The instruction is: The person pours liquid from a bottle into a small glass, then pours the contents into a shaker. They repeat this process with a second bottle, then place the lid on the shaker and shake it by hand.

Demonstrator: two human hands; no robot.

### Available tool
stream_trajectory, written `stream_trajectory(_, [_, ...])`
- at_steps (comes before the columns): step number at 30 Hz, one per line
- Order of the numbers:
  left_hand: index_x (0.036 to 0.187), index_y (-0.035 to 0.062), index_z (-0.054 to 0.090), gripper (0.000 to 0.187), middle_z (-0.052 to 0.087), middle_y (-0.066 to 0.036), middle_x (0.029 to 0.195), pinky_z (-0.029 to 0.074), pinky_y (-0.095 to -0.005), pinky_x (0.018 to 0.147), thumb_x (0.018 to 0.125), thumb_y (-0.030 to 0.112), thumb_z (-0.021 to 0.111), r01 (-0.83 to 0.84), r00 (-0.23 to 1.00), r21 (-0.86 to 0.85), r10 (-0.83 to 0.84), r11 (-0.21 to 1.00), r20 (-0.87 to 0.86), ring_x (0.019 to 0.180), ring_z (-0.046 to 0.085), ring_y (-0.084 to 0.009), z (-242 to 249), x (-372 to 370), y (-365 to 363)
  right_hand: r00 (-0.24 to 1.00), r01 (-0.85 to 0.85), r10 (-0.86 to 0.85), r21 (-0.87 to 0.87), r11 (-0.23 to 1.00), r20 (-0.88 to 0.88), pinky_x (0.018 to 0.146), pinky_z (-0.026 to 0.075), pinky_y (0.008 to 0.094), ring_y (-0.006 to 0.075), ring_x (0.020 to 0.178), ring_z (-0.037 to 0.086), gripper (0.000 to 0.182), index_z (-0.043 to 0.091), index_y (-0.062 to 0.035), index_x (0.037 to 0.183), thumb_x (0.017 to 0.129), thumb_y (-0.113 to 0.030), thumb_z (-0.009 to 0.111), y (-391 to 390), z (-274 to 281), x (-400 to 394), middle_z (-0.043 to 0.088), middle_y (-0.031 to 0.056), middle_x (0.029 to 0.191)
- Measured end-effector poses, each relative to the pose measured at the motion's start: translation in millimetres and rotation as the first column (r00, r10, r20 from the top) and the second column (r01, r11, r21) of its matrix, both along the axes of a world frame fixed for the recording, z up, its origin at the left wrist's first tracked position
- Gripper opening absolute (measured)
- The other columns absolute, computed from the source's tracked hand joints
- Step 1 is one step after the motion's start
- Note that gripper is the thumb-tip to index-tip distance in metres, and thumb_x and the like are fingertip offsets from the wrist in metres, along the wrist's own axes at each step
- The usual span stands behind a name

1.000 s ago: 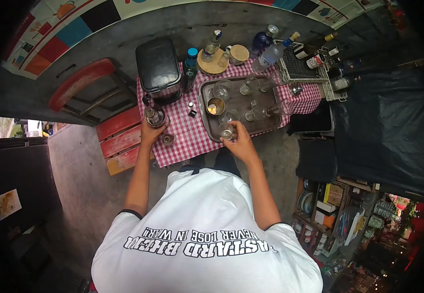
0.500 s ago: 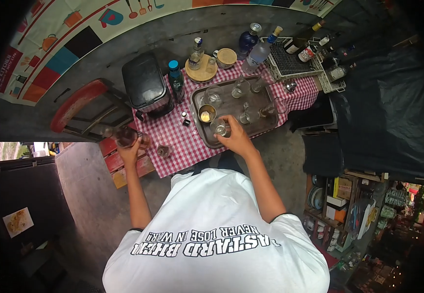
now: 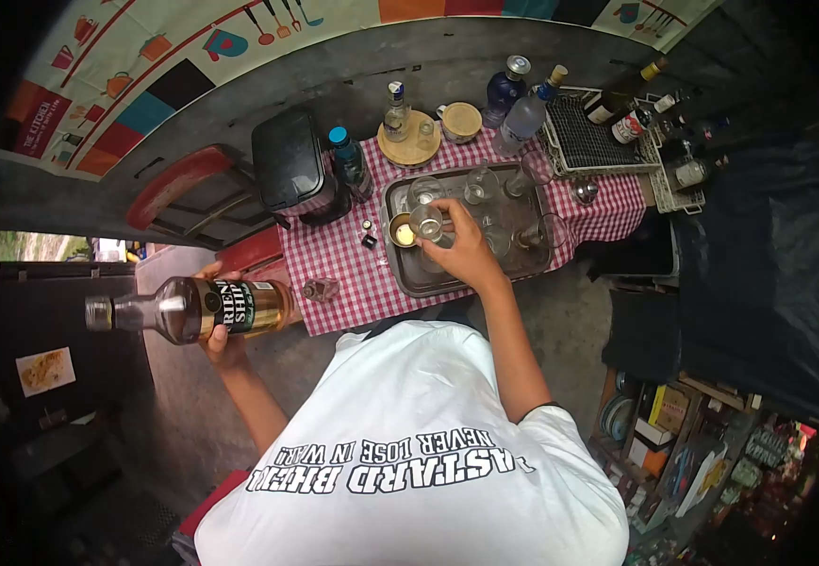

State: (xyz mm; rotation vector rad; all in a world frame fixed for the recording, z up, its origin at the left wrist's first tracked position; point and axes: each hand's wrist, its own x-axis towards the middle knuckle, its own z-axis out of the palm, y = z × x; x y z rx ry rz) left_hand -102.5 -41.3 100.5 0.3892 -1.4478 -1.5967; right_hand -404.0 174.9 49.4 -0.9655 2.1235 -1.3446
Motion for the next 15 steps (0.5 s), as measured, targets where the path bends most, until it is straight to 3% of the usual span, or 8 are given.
stream_trajectory(2, [0.143,0.0020,0.036,0.089,0.053,-0.018,0.123,0.051,-0.0419,0.097,0.072,0.033,0.079,0.073,0.995,0.088,-0.067,0.993,-0.075,0.112,0.059,-0.0319,2.0,-14.1,17.1,1.000,-0.018,0.017,-0.053,0.998,-0.010,0.093,0.053,0.0351,0.0189,0.108,0.064,0.053,0.054,-0.0068,0.124,0.078,-0.005,0.080,1.7,11.5,-6.4,0.062,0.0088,0.119])
stream_trajectory(7, [0.142,0.0031,0.037,0.087,0.057,-0.018,0.117,0.052,-0.0435,0.096,0.072,0.029,0.082,0.085,0.996,0.014,-0.085,0.996,-0.027,0.108,0.061,-0.0320,1.8,-55.7,49.8,0.996,-0.079,0.084,-0.145,0.986,0.034,0.098,0.051,0.0352,0.0187,0.111,0.063,0.054,0.054,-0.0031,0.125,0.077,-0.001,0.079,16.5,23.8,-21.2,0.061,0.0088,0.119])
stream_trajectory(9, [0.133,-0.0011,0.045,0.079,0.060,-0.017,0.115,0.053,-0.0439,0.093,0.070,0.023,0.084,0.121,0.990,0.028,-0.123,0.992,0.068,0.105,0.064,-0.0311,0.2,-67.1,62.3,0.990,-0.124,0.133,-0.176,0.977,0.043,0.099,0.051,0.0351,0.0188,0.112,0.062,0.055,0.054,-0.0019,0.125,0.076,0.000,0.079,22.2,28.9,-26.4,0.060,0.0089,0.120])
stream_trajectory(11, [0.130,-0.0036,0.047,0.080,0.061,-0.016,0.116,0.052,-0.0411,0.094,0.066,0.023,0.088,0.092,0.989,0.101,-0.103,0.991,0.108,0.107,0.064,-0.0277,-3.7,-72.7,73.4,0.988,-0.153,0.156,-0.257,0.954,-0.010,0.091,0.052,0.0357,0.0227,0.106,0.064,0.053,0.056,-0.0048,0.123,0.076,-0.009,0.080,28.4,33.2,-30.1,0.062,0.0107,0.117])
stream_trajectory(13, [0.128,-0.0045,0.048,0.086,0.062,-0.014,0.116,0.051,-0.0372,0.095,0.060,0.026,0.092,0.100,0.936,-0.006,-0.092,0.995,0.339,0.105,0.064,-0.0233,-20.1,-77.5,77.8,0.981,-0.182,0.194,-0.271,0.945,0.016,0.092,0.052,0.0355,0.0231,0.107,0.063,0.053,0.057,-0.0041,0.123,0.076,-0.009,0.081,35.5,42.4,-35.0,0.062,0.0109,0.116])
stream_trajectory(14, [0.126,-0.0046,0.050,0.092,0.065,-0.013,0.113,0.050,-0.0340,0.096,0.055,0.030,0.095,0.014,0.905,-0.042,0.005,0.999,0.426,0.103,0.065,-0.0201,-23.1,-81.5,85.3,0.974,-0.207,0.223,-0.293,0.933,0.024,0.092,0.052,0.0353,0.0231,0.108,0.063,0.053,0.057,-0.0037,0.123,0.076,-0.009,0.081,38.7,46.6,-37.9,0.062,0.0111,0.116])
stream_trajectory(15, [0.126,-0.0046,0.050,0.092,0.065,-0.013,0.113,0.050,-0.0340,0.096,0.055,0.030,0.095,-0.001,0.905,-0.045,0.020,0.999,0.425,0.103,0.065,-0.0201,-24.3,-84.9,91.5,0.967,-0.230,0.252,-0.316,0.920,0.031,0.092,0.051,0.0352,0.0231,0.108,0.063,0.053,0.057,-0.0032,0.123,0.075,-0.009,0.081,41.5,50.5,-41.4,0.062,0.0113,0.116])
